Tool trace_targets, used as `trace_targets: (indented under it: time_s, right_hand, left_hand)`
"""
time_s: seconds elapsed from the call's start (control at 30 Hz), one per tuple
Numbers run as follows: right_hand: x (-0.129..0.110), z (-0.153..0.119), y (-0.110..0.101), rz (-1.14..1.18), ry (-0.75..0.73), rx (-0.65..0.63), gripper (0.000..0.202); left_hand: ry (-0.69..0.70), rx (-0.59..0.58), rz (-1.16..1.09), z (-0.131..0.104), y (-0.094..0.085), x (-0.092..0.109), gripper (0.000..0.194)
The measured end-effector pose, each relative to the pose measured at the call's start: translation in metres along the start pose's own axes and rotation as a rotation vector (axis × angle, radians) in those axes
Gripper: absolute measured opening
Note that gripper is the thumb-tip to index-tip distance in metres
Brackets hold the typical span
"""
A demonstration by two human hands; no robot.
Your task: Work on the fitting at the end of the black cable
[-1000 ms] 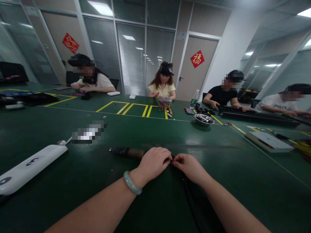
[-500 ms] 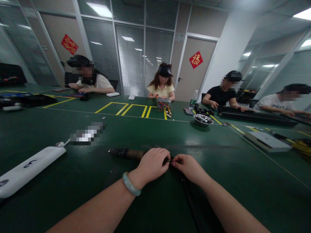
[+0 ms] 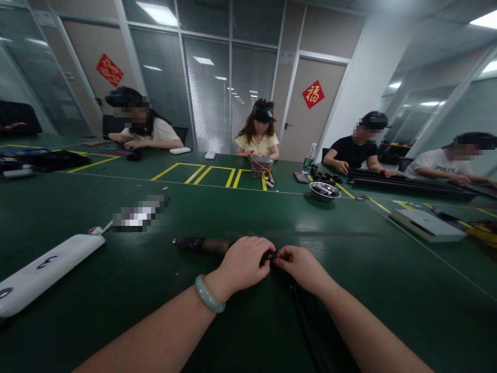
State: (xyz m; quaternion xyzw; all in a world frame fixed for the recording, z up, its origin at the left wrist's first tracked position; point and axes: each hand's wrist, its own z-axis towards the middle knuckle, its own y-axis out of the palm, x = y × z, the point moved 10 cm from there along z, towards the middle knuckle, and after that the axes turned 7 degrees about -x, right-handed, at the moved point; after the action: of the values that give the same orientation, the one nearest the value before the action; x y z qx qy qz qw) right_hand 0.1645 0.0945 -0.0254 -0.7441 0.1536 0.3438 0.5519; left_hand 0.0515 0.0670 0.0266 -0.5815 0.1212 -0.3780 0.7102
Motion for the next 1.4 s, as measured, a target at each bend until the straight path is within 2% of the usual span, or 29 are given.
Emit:
trace_targets:
  time_s: [0.07, 0.2, 0.37, 0.67, 0.93, 1.4]
  right_hand:
    - [0.0005, 0.0004, 0.0003, 0.005, -0.007, -0.002, 0.017]
    - [-0.0014, -0.0007, -0.001, -0.01, -0.007, -0.002, 0.017]
    - [-0.0019, -0.0022, -0.0019, -0.007, 0.016, 0.0, 0.018]
    - [0.0029, 0.0003, 0.0026, 0.008, 0.024, -0.015, 0.019]
    - [-0.0018, -0.0016, -0.0003, -0.002, 0.029, -0.018, 0.018]
    - [-0.0001, -0.001, -0.0002, -0.006, 0.02, -0.012, 0.017]
  left_hand:
    - [-0.017, 0.013, -0.01, -0.0004, -0.0026, -0.0005, 0.026]
    - [-0.057, 0.019, -0.018, -0.001, -0.0032, -0.0044, 0.016]
    - [-0.028, -0.005, -0.002, -0.0007, 0.0001, -0.0026, 0.013]
    - [-0.029, 0.018, -0.006, -0.0005, -0.0032, -0.0008, 0.028]
    - [-0.024, 0.0, 0.001, -0.0003, -0.0028, -0.0009, 0.017]
    - [-0.029, 0.0, -0.011, 0.0, -0.0037, -0.0012, 0.013]
